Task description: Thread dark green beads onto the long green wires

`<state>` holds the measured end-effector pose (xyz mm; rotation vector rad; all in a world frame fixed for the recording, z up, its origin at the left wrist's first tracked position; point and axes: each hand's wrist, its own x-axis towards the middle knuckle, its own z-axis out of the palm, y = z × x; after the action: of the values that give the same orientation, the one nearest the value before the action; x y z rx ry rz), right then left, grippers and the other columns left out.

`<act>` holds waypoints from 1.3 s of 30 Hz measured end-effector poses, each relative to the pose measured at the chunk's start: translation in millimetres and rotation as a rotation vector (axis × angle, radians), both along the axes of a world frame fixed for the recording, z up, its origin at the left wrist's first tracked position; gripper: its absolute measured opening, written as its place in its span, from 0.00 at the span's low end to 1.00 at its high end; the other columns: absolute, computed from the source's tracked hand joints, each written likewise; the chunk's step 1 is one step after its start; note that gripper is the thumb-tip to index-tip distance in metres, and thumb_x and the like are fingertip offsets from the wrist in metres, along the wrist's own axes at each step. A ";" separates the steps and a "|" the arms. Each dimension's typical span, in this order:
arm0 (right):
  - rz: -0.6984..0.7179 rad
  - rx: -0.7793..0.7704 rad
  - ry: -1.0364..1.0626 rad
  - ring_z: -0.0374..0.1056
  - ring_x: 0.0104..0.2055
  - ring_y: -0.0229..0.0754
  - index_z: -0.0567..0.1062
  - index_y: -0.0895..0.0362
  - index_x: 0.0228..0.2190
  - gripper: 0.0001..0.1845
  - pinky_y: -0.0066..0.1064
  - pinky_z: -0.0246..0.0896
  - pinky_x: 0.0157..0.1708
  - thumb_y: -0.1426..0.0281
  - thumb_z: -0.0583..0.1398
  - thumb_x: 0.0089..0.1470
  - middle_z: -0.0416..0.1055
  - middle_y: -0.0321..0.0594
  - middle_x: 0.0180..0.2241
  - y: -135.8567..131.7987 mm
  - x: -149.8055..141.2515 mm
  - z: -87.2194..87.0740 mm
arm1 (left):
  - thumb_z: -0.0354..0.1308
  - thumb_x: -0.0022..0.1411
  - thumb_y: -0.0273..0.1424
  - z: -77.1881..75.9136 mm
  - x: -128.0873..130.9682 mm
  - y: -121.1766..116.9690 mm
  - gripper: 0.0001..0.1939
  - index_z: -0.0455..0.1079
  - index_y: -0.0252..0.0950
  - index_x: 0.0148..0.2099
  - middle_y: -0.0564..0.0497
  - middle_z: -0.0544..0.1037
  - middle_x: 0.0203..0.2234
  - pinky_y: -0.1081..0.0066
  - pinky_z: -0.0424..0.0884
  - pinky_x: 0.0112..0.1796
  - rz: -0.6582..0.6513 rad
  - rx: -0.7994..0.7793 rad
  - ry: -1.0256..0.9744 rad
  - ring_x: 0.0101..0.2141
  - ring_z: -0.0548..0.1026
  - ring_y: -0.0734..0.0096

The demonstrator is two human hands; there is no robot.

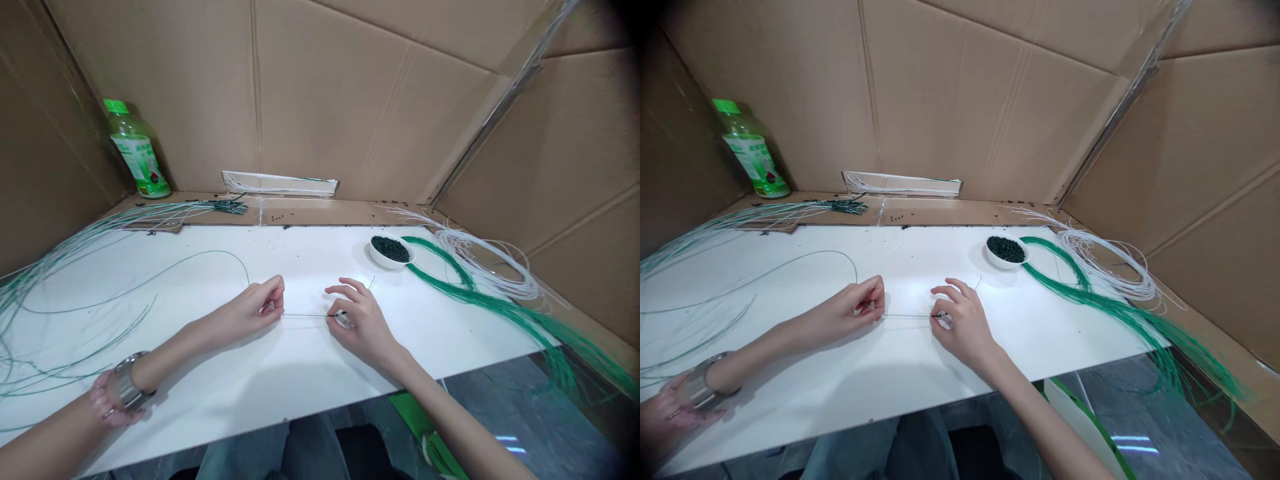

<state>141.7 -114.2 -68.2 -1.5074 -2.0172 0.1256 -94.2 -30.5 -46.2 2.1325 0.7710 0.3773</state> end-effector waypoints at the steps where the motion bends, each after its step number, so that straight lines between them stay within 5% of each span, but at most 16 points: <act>1: 0.008 -0.014 -0.005 0.61 0.54 0.50 0.73 0.55 0.24 0.05 0.46 0.58 0.51 0.76 0.60 0.48 0.75 0.39 0.42 1.0 1.6 0.5 | 0.47 0.61 0.28 -0.8 -1.0 1.5 0.07 0.51 0.39 0.32 0.57 0.64 0.25 0.73 0.54 0.29 0.007 0.015 0.016 0.26 0.59 0.75; 5: 0.076 -0.103 -0.043 0.68 0.41 0.42 0.76 0.54 0.32 0.05 0.41 0.61 0.46 0.73 0.62 0.51 0.76 0.36 0.35 3.6 10.1 1.9 | 0.45 0.64 0.31 -1.2 -5.9 8.0 0.03 0.59 0.38 0.38 0.57 0.61 0.24 0.73 0.55 0.29 0.048 0.069 0.074 0.25 0.59 0.75; 12: 0.099 -0.160 -0.113 0.65 0.39 0.44 0.77 0.57 0.32 0.09 0.40 0.61 0.41 0.76 0.56 0.56 0.74 0.42 0.34 1.4 16.5 5.0 | 0.46 0.65 0.35 1.2 -6.0 15.9 0.14 0.70 0.35 0.35 0.53 0.70 0.25 0.74 0.57 0.29 -0.001 0.084 0.141 0.26 0.63 0.75; 26: 0.097 -0.259 -0.047 0.64 0.40 0.45 0.78 0.57 0.35 0.07 0.37 0.62 0.40 0.72 0.62 0.51 0.74 0.42 0.34 7.7 -7.1 12.4 | 0.49 0.64 0.35 -5.5 -4.6 17.2 0.13 0.71 0.34 0.33 0.52 0.74 0.26 0.75 0.61 0.31 0.002 0.048 0.137 0.27 0.68 0.74; 39: 0.089 -0.200 -0.015 0.64 0.35 0.43 0.76 0.56 0.26 0.09 0.36 0.59 0.35 0.79 0.58 0.51 0.74 0.39 0.28 11.5 -10.6 7.7 | 0.50 0.62 0.32 -3.9 -4.2 14.0 0.12 0.70 0.34 0.30 0.53 0.73 0.24 0.75 0.60 0.29 -0.017 0.090 0.138 0.25 0.66 0.76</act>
<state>131.0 -102.7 -60.5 -1.5414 -2.1370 0.3635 -98.4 -16.5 -50.1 2.2666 0.8272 0.2627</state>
